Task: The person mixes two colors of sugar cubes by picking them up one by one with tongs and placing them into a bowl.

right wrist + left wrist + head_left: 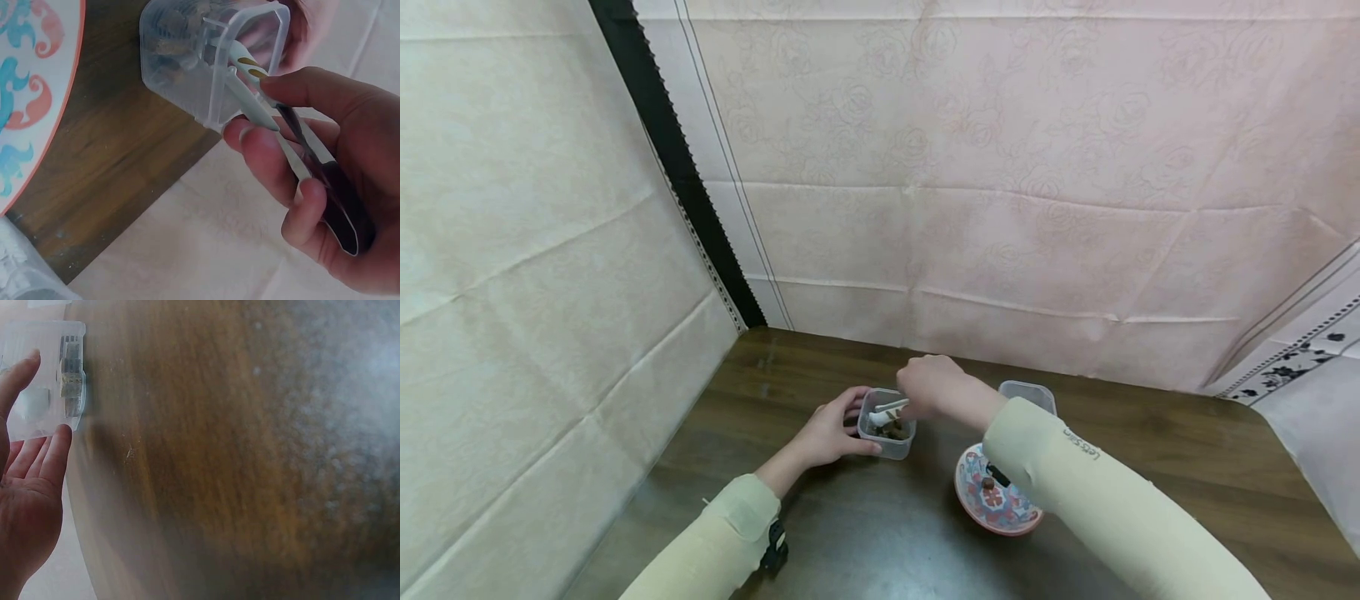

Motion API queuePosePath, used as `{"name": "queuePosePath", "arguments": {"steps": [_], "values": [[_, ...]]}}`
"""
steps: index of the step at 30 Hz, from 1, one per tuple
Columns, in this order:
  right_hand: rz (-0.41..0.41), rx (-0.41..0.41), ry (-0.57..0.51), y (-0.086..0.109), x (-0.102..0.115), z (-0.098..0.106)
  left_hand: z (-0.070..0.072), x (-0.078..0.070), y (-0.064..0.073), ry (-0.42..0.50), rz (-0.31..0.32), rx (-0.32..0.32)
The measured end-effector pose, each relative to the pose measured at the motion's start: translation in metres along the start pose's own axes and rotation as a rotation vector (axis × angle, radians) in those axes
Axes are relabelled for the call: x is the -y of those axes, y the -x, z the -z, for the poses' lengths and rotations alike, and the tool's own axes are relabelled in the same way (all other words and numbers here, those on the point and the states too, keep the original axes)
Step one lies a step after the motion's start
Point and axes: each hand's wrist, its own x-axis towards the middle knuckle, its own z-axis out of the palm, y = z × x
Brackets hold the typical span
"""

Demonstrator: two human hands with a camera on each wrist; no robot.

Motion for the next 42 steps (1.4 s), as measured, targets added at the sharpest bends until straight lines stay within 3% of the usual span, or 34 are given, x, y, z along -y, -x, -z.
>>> {"name": "queuePosePath", "arguments": {"steps": [5, 11, 25, 34, 42], "values": [[0.028, 0.023, -0.104, 0.01, -0.015, 0.007, 0.0, 0.001, 0.0, -0.004, -0.007, -0.004], [0.1, -0.041, -0.158, 0.03, -0.034, 0.012, -0.001, 0.0, 0.0, -0.013, 0.001, -0.017], [0.186, -0.171, -0.241, 0.103, -0.068, 0.028, -0.002, 0.0, 0.001, -0.028, 0.005, -0.022], [0.131, -0.174, -0.298, 0.152, -0.084, 0.015, -0.001, -0.002, 0.0, -0.029, 0.007, -0.013], [0.115, -0.125, -0.293, 0.171, -0.092, -0.009, -0.002, -0.003, 0.001, -0.026, 0.015, -0.018]]}}
